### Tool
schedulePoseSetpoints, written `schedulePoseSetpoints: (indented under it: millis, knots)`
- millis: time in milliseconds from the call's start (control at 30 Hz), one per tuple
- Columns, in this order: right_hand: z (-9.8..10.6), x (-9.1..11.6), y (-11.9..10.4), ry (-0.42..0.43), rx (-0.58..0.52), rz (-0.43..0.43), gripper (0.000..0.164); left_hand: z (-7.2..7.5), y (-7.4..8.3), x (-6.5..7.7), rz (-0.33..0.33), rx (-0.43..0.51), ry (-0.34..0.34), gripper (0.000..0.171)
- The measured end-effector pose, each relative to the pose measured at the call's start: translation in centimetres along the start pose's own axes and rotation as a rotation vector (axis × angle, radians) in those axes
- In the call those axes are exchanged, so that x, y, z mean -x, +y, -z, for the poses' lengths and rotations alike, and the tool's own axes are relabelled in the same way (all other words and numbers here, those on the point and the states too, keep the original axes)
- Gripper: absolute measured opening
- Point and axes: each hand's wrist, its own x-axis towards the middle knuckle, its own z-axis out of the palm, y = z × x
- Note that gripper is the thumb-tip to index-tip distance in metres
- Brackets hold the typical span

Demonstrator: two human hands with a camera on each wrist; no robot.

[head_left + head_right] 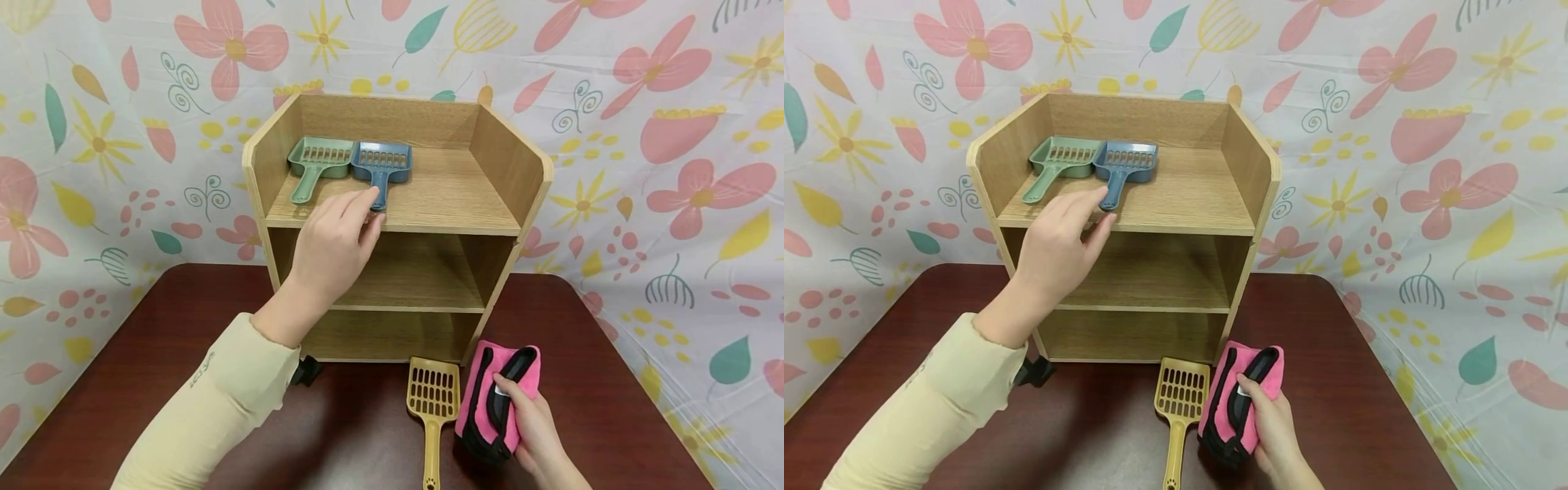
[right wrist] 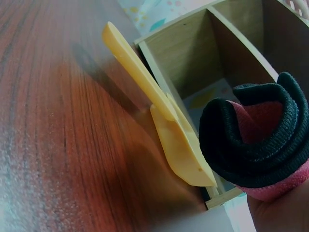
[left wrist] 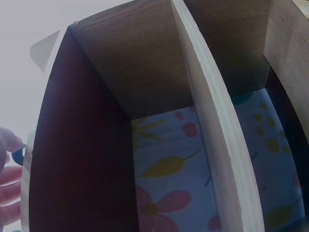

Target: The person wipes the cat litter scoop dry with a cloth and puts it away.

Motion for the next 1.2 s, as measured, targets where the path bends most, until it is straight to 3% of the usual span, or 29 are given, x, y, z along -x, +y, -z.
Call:
schedulePoseSetpoints:
  millis: [267,400,533,667,933,1033,1200]
  knots:
    - [0.0,-0.1,0.2,0.002,-0.002,-0.023,0.021,0.9,0.5,1.4,-0.006,0.068,0.058,0.034]
    - [0.0,-0.1,0.3,0.004,-0.006,-0.026,0.020,1.5,1.1,2.9,-0.023,0.127,0.097,0.034]
    - [0.0,-0.1,0.4,0.003,-0.010,-0.032,0.020,1.7,1.5,4.8,-0.023,0.194,0.077,0.031]
    - [0.0,-0.2,0.3,0.003,-0.009,-0.033,0.021,1.6,1.6,7.3,0.033,0.215,0.009,0.030]
    - [0.3,-0.2,0.3,-0.032,-0.004,-0.002,0.016,0.9,1.9,12.3,0.247,0.219,-0.173,0.035]
    - [0.7,-0.1,0.4,-0.122,-0.060,0.044,0.008,0.5,2.3,13.8,0.322,0.235,-0.267,0.034]
    - [1.2,-0.2,0.3,-0.307,-0.230,0.069,0.024,-0.1,3.3,15.5,0.462,0.301,-0.465,0.034]
